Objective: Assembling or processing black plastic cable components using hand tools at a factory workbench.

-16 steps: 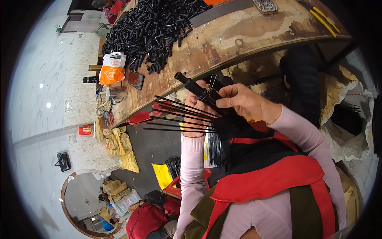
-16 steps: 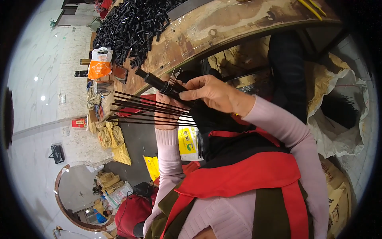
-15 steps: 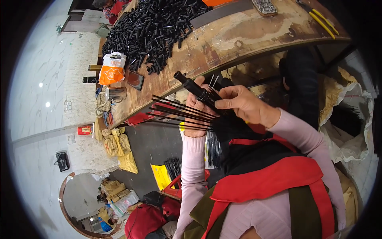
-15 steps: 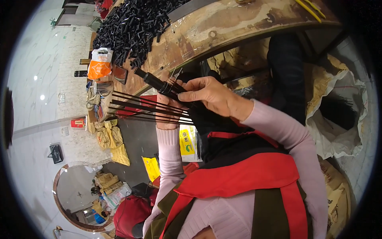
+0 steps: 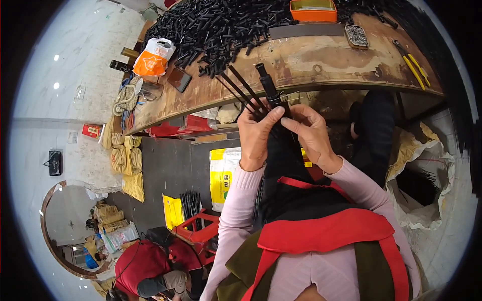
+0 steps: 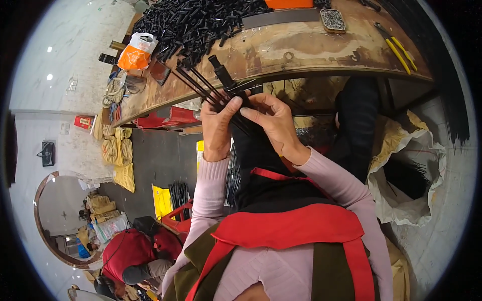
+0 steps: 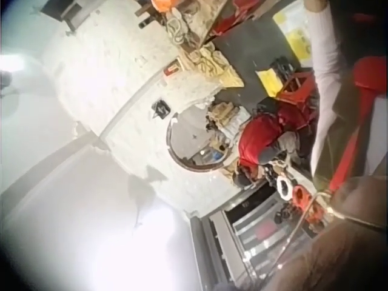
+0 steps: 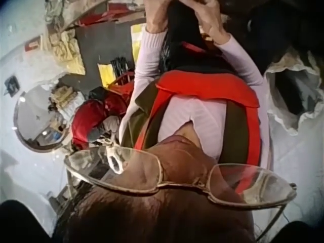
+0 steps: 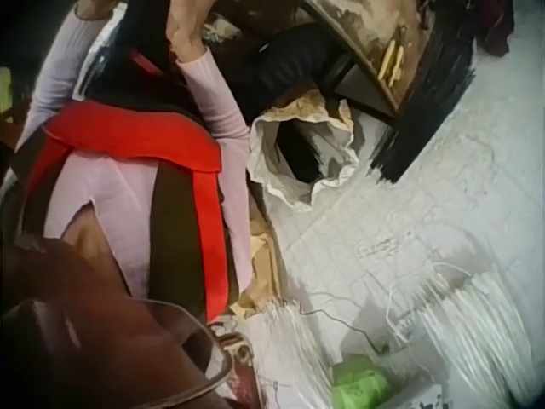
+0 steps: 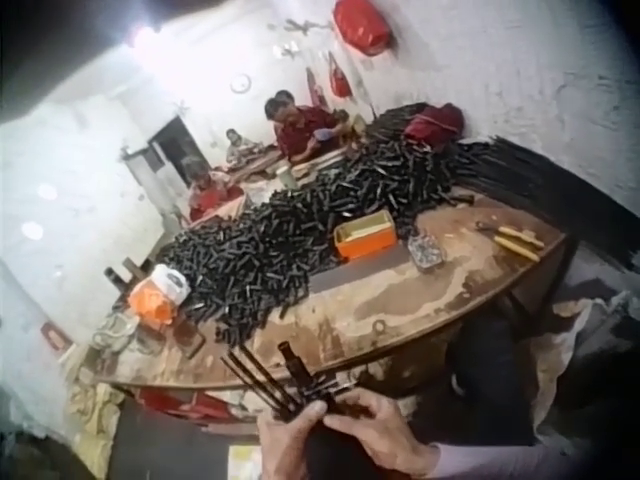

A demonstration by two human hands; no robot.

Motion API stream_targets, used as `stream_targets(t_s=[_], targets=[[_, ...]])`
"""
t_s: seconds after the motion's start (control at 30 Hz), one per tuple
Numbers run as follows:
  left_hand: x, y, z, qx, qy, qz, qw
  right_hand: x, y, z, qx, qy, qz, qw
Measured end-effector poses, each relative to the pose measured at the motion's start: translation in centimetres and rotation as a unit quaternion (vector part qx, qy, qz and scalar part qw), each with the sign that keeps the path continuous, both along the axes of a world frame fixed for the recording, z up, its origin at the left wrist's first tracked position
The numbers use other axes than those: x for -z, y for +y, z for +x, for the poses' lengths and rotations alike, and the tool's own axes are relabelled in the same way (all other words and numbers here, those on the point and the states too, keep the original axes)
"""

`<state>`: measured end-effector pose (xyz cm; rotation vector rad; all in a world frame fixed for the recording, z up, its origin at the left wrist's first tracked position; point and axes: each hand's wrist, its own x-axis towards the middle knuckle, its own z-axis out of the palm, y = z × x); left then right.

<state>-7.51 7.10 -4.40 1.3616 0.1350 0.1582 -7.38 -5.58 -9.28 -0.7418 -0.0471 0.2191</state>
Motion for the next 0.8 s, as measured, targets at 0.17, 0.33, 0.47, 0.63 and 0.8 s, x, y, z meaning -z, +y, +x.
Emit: stream_targets(t_s=[0.17,0.33,0.47,0.63,0.8], targets=[[0.6,0.1,0.3,0.002,-0.005,-0.006,1.000,1.4,-0.5,0.1,-0.009,-0.013,-0.021,1.000],[0.7,0.2,0.5,-0.012,-0.015,-0.013,1.000,0.9,-0.7,0.7,-0.033,0.019,0.041,0.998],[0.8,0.4,0.7,0.006,-0.002,-0.018,1.000,1.0,-1.0,1.2,-0.061,0.039,0.065,0.995],[1.0,0.4,0.8,0.013,-0.022,0.022,0.999,1.5,-1.2,1.8,-0.083,0.053,0.072,0.993],[1.6,0.6,0.7,0.025,-0.032,0.064,0.997,1.8,-0.6,1.5,-0.077,0.062,0.063,0.993]])
